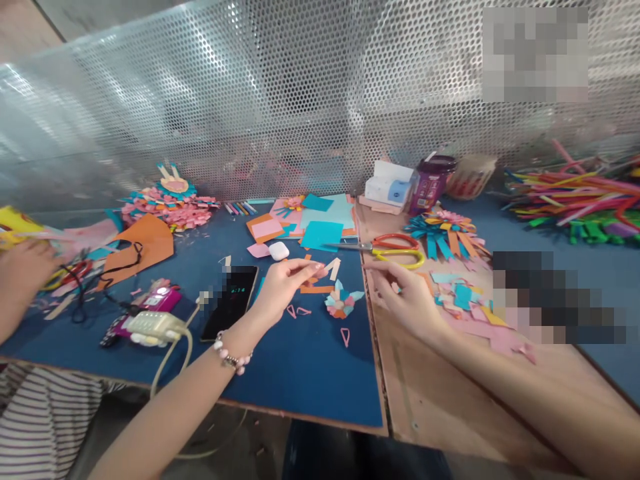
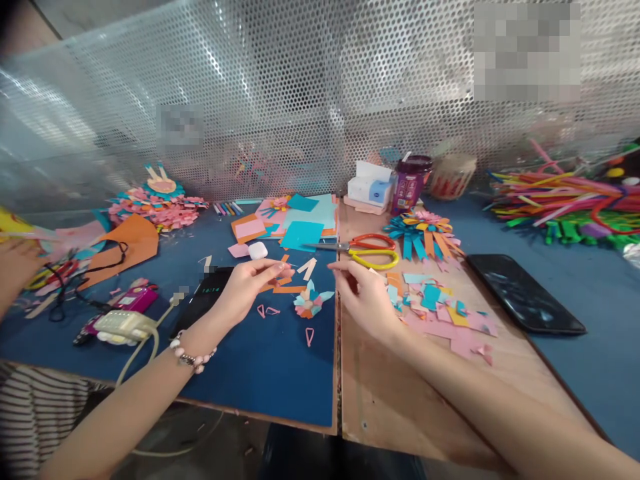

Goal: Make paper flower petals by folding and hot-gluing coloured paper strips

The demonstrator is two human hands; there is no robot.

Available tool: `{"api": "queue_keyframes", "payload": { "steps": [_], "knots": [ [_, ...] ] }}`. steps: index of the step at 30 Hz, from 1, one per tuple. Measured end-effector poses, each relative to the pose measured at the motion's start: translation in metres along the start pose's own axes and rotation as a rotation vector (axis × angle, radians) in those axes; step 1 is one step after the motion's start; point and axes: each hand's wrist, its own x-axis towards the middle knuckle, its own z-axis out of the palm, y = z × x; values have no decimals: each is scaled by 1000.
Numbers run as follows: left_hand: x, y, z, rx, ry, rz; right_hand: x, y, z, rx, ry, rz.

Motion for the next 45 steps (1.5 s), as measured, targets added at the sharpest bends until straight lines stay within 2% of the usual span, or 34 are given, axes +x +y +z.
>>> {"api": "queue_keyframes", "payload": {
  "steps": [3, 6, 10, 14, 16, 19, 21, 24, 27, 30, 32, 34, 36, 39, 42, 45],
  "knots": [
    [0, 1, 0, -13, 24, 64, -2, -1, 1, -15, -23, -25],
    [-2, 3, 0, -16, 23, 84, 0, -6, 5, -84, -23, -111],
    [-5, 5, 3, -9, 4, 112, 11, -21, 19, -64, -100, -175],
    [-8, 8, 4, -11, 8, 176, 19, -31, 38, 151, -305, -79],
    [-8, 8, 3, -2, 34, 194, 19, -32, 42, 273, -340, 27],
    [-6, 8, 1, 35, 69, 172, 20, -34, 36, 384, -192, 157],
    [-6, 7, 0, 63, 64, 137, 22, -36, 28, 385, -66, 182],
    [-5, 5, 1, 88, -6, 88, 26, -39, 20, 371, -17, 178],
    [-4, 2, 2, 43, -85, 36, 27, -39, 23, 413, -82, 81],
    [-3, -3, 2, -78, -124, -16, 26, -35, 31, 373, -161, -115],
    [-2, -4, 2, -157, -172, -62, 24, -32, 34, 286, -140, -212],
    [-2, -4, 2, -233, -249, -122, 25, -30, 34, 222, -76, -251],
    [-2, -4, 2, -309, -312, -180, 26, -30, 32, 209, -22, -210],
    [-1, -5, 2, -377, -327, -244, 31, -32, 28, 308, 16, -10],
    [0, -8, 2, -420, -334, -302, 32, -33, 29, 491, -16, 158],
    [-1, -10, 3, -473, -432, -332, 29, -35, 35, 635, -81, 258]
  ]
}}
